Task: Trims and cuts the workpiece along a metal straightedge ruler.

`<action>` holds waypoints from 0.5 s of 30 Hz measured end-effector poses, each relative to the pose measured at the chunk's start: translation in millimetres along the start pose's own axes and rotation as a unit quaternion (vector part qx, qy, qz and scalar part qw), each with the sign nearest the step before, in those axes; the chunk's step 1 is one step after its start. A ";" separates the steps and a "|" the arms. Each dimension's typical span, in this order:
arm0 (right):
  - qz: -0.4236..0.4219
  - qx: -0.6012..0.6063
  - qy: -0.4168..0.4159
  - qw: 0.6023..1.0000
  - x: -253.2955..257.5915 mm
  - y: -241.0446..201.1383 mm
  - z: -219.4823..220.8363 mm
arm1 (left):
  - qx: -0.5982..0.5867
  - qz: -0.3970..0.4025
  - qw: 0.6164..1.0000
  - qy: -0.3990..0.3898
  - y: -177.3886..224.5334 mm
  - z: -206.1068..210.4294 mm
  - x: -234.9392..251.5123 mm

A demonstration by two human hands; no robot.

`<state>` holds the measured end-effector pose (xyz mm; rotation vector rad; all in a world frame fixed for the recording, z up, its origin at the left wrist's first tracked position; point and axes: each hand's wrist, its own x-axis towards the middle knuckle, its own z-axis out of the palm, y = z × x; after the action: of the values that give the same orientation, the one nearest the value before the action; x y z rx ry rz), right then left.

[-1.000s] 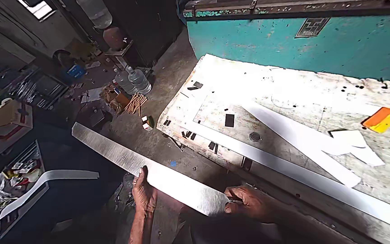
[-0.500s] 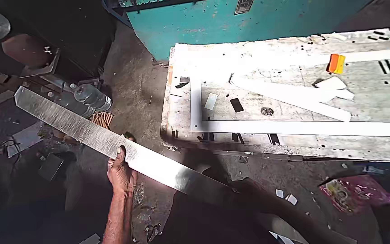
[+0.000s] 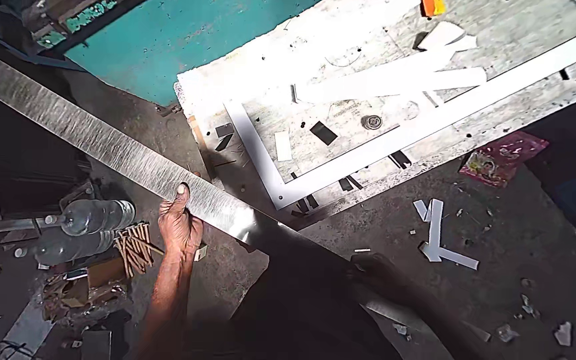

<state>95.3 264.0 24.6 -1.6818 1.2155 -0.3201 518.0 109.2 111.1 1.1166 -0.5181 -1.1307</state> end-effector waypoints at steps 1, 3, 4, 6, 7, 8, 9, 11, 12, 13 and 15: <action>0.006 0.013 0.016 1.000 6.2 0.8 10.8 | 0.018 -0.010 1.000 -0.016 -0.4 1.0 14.7; 0.022 0.039 0.041 0.998 17.4 -2.1 32.4 | 0.050 -0.022 0.998 -0.038 -2.6 -0.3 42.2; 0.031 0.048 0.050 0.997 20.6 -6.8 42.2 | 0.059 -0.028 0.997 -0.045 -3.9 -1.3 53.3; 0.043 0.054 0.080 0.994 27.9 -16.2 56.4 | 0.064 -0.042 0.995 -0.061 -6.6 2.4 76.3; 0.050 0.054 0.095 0.993 31.9 -20.1 62.3 | 0.061 -0.050 0.994 -0.073 -8.3 5.6 87.1; 0.064 0.054 0.101 0.991 35.1 -25.0 67.6 | 0.055 -0.060 0.993 -0.082 -11.3 7.2 96.0; 0.083 0.058 0.102 0.990 39.1 -30.8 72.6 | 0.053 -0.068 0.992 -0.088 -14.8 9.3 104.1; 0.118 0.070 0.109 0.984 51.4 -40.0 80.5 | 0.061 -0.076 0.991 -0.096 -25.1 16.3 120.6; 0.130 0.074 0.123 0.981 56.6 -44.1 85.7 | 0.065 -0.082 0.989 -0.101 -30.5 18.6 127.7; 0.139 0.077 0.145 0.977 61.8 -47.2 90.7 | 0.070 -0.089 0.988 -0.109 -35.7 21.3 135.8; 0.144 0.094 0.197 0.965 68.9 -49.8 102.6 | 0.069 -0.108 0.983 -0.132 -45.0 23.9 153.1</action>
<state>225.4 264.2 -4.3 -1.2893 1.6459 -0.5890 538.4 -39.3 51.5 1.1682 -0.7022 -1.4620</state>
